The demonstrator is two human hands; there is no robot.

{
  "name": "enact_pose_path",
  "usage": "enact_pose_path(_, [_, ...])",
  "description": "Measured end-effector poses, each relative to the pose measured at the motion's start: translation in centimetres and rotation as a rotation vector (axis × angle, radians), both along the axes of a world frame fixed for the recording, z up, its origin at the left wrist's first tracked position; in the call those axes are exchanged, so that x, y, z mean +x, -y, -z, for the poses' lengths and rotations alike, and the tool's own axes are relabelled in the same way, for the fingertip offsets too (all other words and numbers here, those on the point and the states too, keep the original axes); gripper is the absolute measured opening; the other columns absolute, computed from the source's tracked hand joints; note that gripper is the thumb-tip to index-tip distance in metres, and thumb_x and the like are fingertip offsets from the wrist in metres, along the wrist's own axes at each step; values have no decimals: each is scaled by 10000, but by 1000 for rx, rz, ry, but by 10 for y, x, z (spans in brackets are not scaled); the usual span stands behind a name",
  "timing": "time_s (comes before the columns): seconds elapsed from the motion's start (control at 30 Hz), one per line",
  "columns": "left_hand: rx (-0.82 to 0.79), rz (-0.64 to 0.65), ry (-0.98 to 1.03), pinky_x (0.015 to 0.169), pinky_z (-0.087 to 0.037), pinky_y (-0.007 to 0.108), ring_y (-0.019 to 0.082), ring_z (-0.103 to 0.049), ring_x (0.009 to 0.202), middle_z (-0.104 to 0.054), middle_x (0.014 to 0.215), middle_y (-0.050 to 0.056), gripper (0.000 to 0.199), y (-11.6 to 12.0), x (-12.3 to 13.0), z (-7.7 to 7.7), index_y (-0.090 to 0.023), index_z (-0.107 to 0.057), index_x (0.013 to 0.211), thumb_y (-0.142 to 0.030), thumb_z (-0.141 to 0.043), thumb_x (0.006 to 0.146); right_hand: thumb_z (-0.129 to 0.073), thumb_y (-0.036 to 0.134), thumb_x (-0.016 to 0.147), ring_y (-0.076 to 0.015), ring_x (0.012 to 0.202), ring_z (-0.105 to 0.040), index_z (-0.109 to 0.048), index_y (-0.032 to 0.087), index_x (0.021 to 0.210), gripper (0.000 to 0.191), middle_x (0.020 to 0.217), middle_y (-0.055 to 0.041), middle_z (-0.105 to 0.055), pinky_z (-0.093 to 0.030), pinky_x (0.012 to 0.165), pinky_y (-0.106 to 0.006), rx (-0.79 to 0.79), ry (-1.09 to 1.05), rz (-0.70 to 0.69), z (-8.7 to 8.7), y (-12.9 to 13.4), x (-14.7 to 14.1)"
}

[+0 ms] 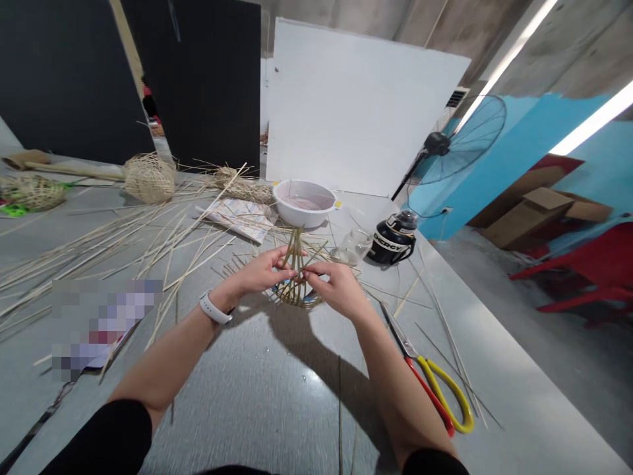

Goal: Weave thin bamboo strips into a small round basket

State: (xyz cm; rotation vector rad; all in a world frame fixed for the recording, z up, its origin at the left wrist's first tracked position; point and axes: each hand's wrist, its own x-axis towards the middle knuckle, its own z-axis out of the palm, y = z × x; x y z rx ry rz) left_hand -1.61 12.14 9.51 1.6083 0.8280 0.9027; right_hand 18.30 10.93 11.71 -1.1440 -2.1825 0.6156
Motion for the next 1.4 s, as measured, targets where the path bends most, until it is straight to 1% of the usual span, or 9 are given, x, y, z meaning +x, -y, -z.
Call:
enact_pose_path(0.13, [1, -8, 49, 738, -520, 277, 155, -685, 805, -702, 936, 52, 369, -3, 2, 4, -160, -607, 1132, -372, -680, 839, -518, 231, 855, -184, 706, -644, -761, 198, 772, 258, 697, -9, -720, -468, 664, -277, -52, -47, -4, 3, -2, -1])
enact_pose_path(0.3, [118, -49, 37, 797, -542, 307, 169, -689, 857, -712, 1009, 86, 300, -5, 4, 9, -137, -636, 1073, -361, -630, 874, -533, 260, 854, -177, 682, -630, -756, 189, 762, 251, 685, -8, -705, -456, 648, -274, -85, -87, 13, 4, -2, -2])
enact_pose_path(0.47, [155, -43, 10, 866, -528, 342, 182, -682, 911, -724, 995, 85, 266, -7, 2, 11, -135, -660, 1052, -331, -602, 883, -548, 448, 891, -164, 623, -561, -675, 169, 692, 366, 631, -18, -646, -408, 608, -280, -70, -189, 175, 8, -4, -6])
enact_pose_path(0.67, [111, -40, 26, 937, -497, 366, 197, -660, 1002, -720, 1049, 97, 259, -8, 2, 12, -127, -668, 1035, -315, -634, 860, -569, 390, 893, -193, 800, -611, -630, 193, 738, 258, 801, -48, -694, -450, 751, -305, 44, -326, 198, 14, -4, -12])
enact_pose_path(0.77, [37, -51, 75, 870, -513, 335, 174, -666, 913, -716, 987, 84, 228, -7, 2, 9, -122, -646, 1020, -284, -635, 859, -572, 378, 895, -217, 849, -626, -664, 197, 753, 248, 822, -65, -711, -460, 775, -330, 51, -313, 228, 15, -5, -10])
enact_pose_path(0.9, [-6, -131, 88, 807, -515, 296, 146, -651, 834, -695, 908, 55, 179, -5, -3, -2, -122, -615, 1007, -239, -621, 871, -583, 366, 891, -243, 969, -645, -702, 208, 796, 220, 941, -76, -739, -458, 906, -400, 105, -345, 225, 18, -7, -7])
enact_pose_path(1.07, [3, -189, 130, 780, -516, 277, 130, -646, 796, -681, 854, 39, 187, -5, -15, -12, -113, -596, 1034, -231, -608, 889, -595, 350, 889, -271, 1071, -646, -716, 229, 786, 200, 900, -64, -746, -417, 1012, -479, 174, -378, 219, 13, -2, -8])
enact_pose_path(1.27, [-4, -107, 151, 726, -528, 263, 124, -650, 786, -672, 892, 41, 194, -3, -18, -17, -122, -597, 1025, -242, -627, 875, -606, 334, 887, -270, 1124, -640, -715, 221, 766, 198, 901, -73, -746, -436, 1019, -472, 135, -453, 244, 6, 1, -6])
enact_pose_path(1.4, [20, -167, 175, 731, -528, 254, 122, -652, 790, -677, 886, 45, 191, -1, -19, -22, -119, -595, 1001, -260, -629, 877, -611, 324, 883, -273, 1138, -631, -723, 222, 780, 182, 906, -72, -751, -434, 1020, -480, 163, -435, 267, 5, 1, -5])
